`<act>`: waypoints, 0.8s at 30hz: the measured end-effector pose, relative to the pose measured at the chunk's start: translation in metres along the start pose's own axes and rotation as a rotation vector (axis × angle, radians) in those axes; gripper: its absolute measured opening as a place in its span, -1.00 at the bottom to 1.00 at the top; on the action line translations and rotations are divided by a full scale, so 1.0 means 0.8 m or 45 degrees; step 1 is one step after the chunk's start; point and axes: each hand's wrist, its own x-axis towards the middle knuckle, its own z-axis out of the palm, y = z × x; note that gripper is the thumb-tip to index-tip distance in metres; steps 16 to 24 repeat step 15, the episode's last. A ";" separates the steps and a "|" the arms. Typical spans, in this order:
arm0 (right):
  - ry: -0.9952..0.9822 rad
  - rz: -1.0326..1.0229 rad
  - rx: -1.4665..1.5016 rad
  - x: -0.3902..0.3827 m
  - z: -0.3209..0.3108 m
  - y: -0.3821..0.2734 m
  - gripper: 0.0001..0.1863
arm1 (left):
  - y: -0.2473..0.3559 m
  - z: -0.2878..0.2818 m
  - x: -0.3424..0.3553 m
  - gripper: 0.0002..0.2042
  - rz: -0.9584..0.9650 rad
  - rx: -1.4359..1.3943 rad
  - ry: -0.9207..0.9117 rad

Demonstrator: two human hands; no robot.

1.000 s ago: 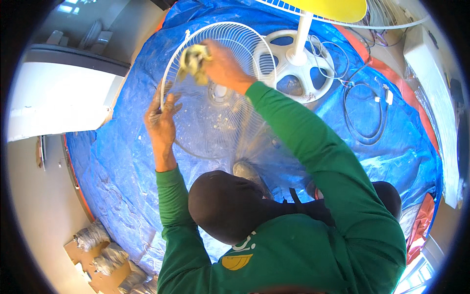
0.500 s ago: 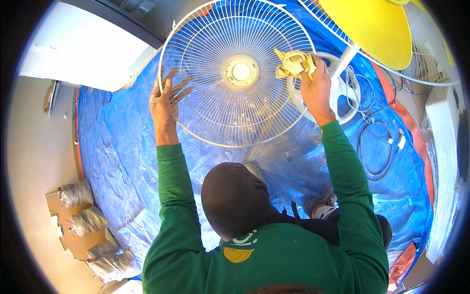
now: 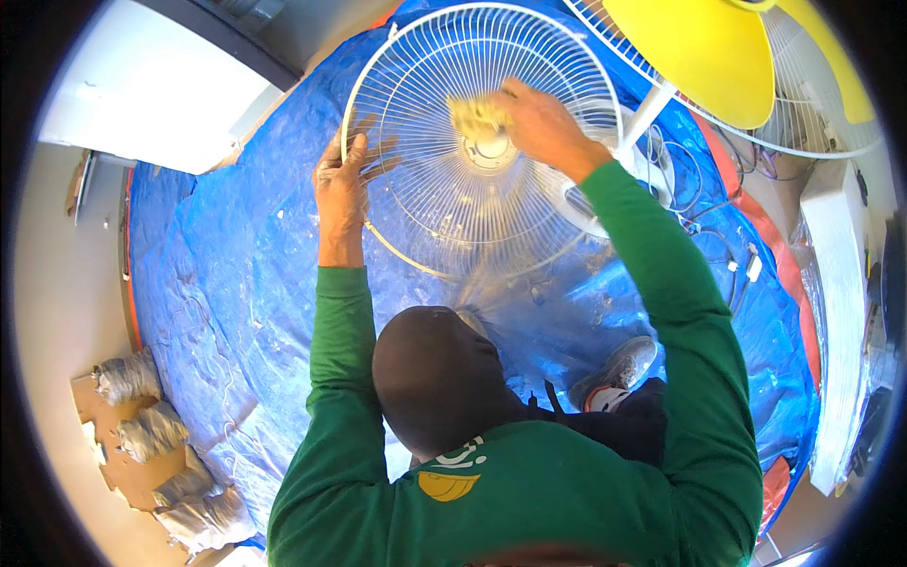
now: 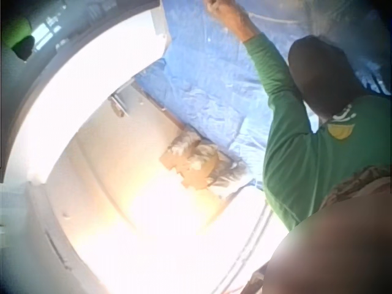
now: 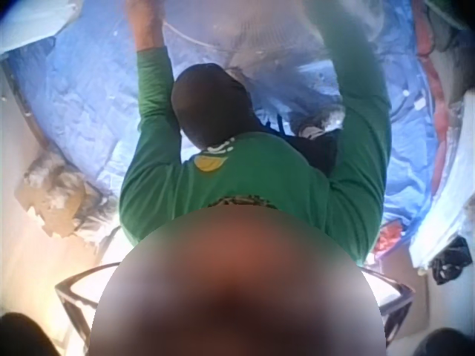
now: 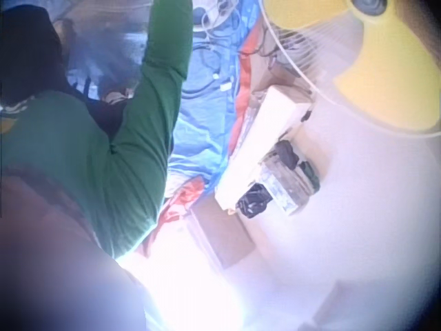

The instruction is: The person cleans a standing fan by wiping the white metal cage and yellow blades with a cloth. They remove the front cage, wipe the blades, and then reattach the cage.

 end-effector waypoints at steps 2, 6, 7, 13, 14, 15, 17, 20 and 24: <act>-0.444 -0.047 0.115 -0.009 -0.014 0.021 -0.52 | -0.009 -0.009 0.001 -0.52 -0.002 0.109 0.027; 0.606 0.044 0.066 -0.010 -0.021 0.057 -0.60 | -0.022 -0.007 -0.004 -0.52 -0.030 0.163 -0.030; 0.445 0.211 -0.012 -0.019 -0.013 0.062 -0.59 | -0.022 -0.003 -0.004 -0.53 -0.024 0.140 -0.038; -0.254 0.074 0.167 -0.124 0.058 0.058 -0.52 | -0.040 -0.008 0.002 -0.48 -0.027 0.009 0.071; -0.327 0.131 0.226 -0.139 0.059 0.055 -0.54 | -0.047 -0.011 0.005 -0.46 -0.054 -0.003 0.109; -0.150 0.332 0.393 -0.138 0.052 0.062 -0.57 | -0.050 -0.016 0.005 -0.42 -0.045 -0.057 0.087; -0.150 0.332 0.393 -0.138 0.052 0.062 -0.57 | -0.050 -0.016 0.005 -0.42 -0.045 -0.057 0.087; -0.150 0.332 0.393 -0.138 0.052 0.062 -0.57 | -0.050 -0.016 0.005 -0.42 -0.045 -0.057 0.087; -0.150 0.332 0.393 -0.138 0.052 0.062 -0.57 | -0.050 -0.016 0.005 -0.42 -0.045 -0.057 0.087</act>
